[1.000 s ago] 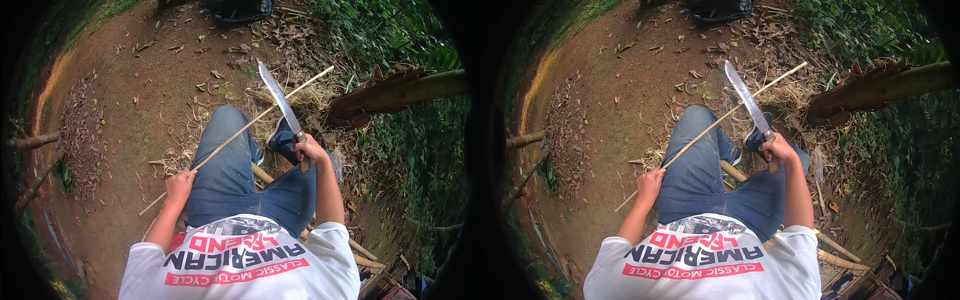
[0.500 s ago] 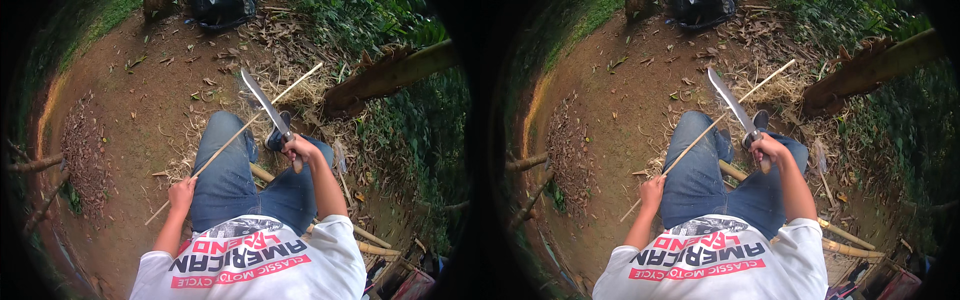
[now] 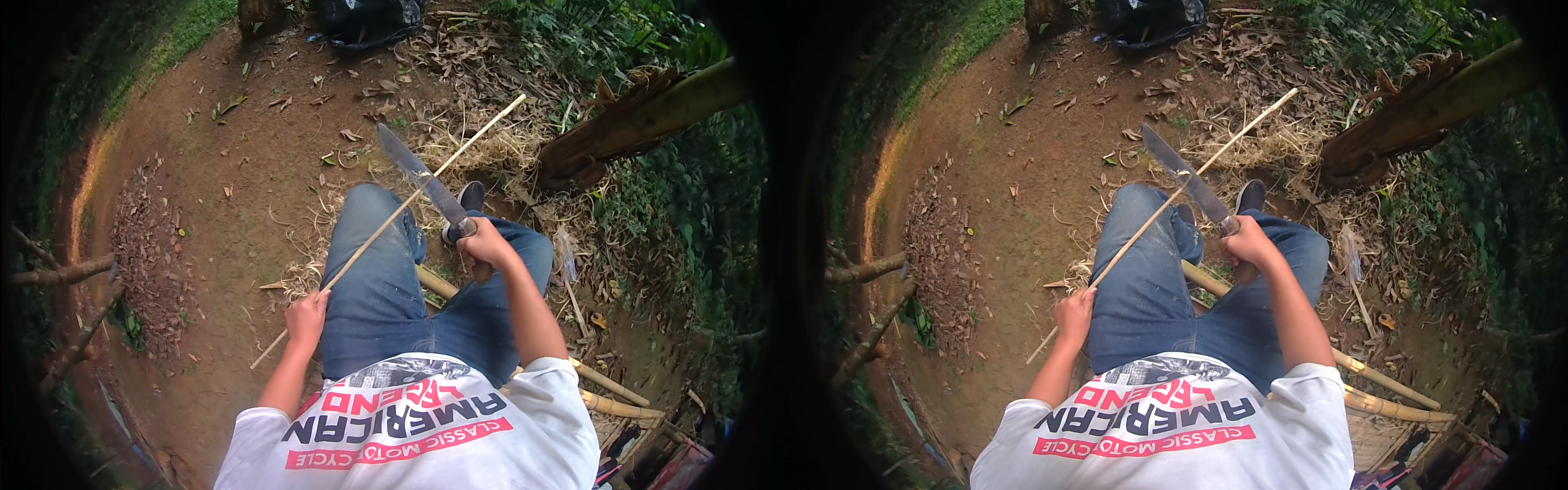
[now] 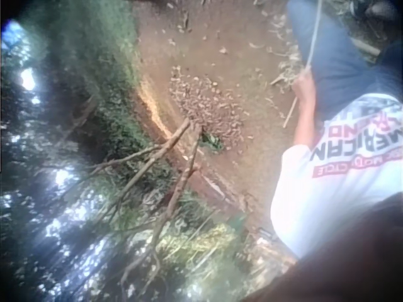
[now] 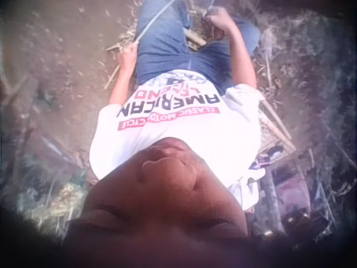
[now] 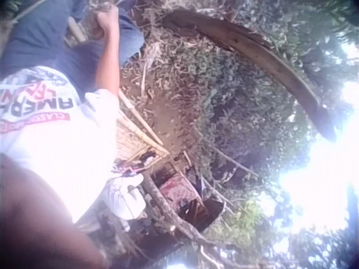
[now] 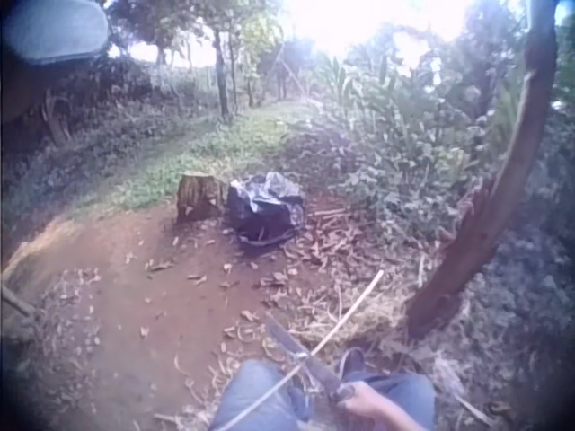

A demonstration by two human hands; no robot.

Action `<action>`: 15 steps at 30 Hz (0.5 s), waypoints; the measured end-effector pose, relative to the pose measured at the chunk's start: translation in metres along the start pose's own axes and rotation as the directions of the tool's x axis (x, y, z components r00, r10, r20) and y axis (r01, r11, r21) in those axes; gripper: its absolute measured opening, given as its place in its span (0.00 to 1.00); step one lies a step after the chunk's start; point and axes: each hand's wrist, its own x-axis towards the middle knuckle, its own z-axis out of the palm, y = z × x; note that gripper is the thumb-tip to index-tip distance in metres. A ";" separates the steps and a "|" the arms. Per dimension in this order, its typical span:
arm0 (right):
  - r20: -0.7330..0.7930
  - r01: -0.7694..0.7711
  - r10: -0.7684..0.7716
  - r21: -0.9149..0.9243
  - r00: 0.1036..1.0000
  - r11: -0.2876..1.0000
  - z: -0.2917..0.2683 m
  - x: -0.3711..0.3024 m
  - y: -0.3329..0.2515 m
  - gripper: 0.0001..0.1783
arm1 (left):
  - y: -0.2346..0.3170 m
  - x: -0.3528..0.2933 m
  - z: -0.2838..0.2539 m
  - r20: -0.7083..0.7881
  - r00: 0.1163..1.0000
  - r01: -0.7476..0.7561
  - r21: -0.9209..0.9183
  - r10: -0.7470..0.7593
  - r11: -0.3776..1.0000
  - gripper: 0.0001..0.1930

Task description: The person uses a large knife to shave a thin strip from a long piece of bamboo, repeatedly sliding the blade down the length of the wood to remove material.

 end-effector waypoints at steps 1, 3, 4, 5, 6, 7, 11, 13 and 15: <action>0.041 -0.048 0.046 0.043 0.998 0.998 -0.006 0.001 0.000 0.10 | 0.000 0.001 0.000 -0.003 1.000 -0.003 0.007 0.003 1.000 0.20; 0.181 -0.102 0.085 0.087 0.980 0.991 -0.023 0.004 0.002 0.10 | 0.003 0.001 -0.001 0.012 1.000 0.000 0.024 0.000 1.000 0.20; 0.250 -0.229 0.190 0.135 0.949 0.964 -0.028 -0.001 -0.005 0.10 | 0.007 0.001 -0.005 0.026 1.000 0.010 0.035 -0.011 0.999 0.20; 0.244 -0.179 0.139 0.153 0.960 0.972 -0.033 -0.003 -0.007 0.10 | 0.009 0.002 -0.008 0.041 0.999 0.022 0.046 -0.024 0.999 0.20; 0.239 -0.129 0.087 0.169 0.967 0.977 -0.036 -0.006 -0.008 0.10 | 0.004 0.002 -0.004 0.032 0.999 0.026 0.017 -0.026 1.000 0.20; 0.235 -0.081 0.036 0.184 0.971 0.979 -0.037 -0.008 -0.009 0.10 | 0.002 0.000 0.000 0.024 0.999 0.033 -0.012 -0.033 0.999 0.20; -0.223 0.059 -0.014 0.195 0.975 0.979 -0.031 0.007 -0.008 0.09 | 0.009 0.005 -0.005 0.050 0.999 -0.001 0.009 0.001 1.000 0.20; -0.204 0.102 -0.096 0.017 0.974 0.995 -0.022 0.015 0.012 0.08 | 0.009 0.005 -0.008 0.059 0.998 0.003 0.003 -0.003 1.000 0.20; -0.089 0.157 -0.181 -0.231 0.979 0.960 0.006 0.004 0.017 0.11 | 0.008 0.007 -0.007 0.052 0.999 0.013 -0.004 -0.013 1.000 0.20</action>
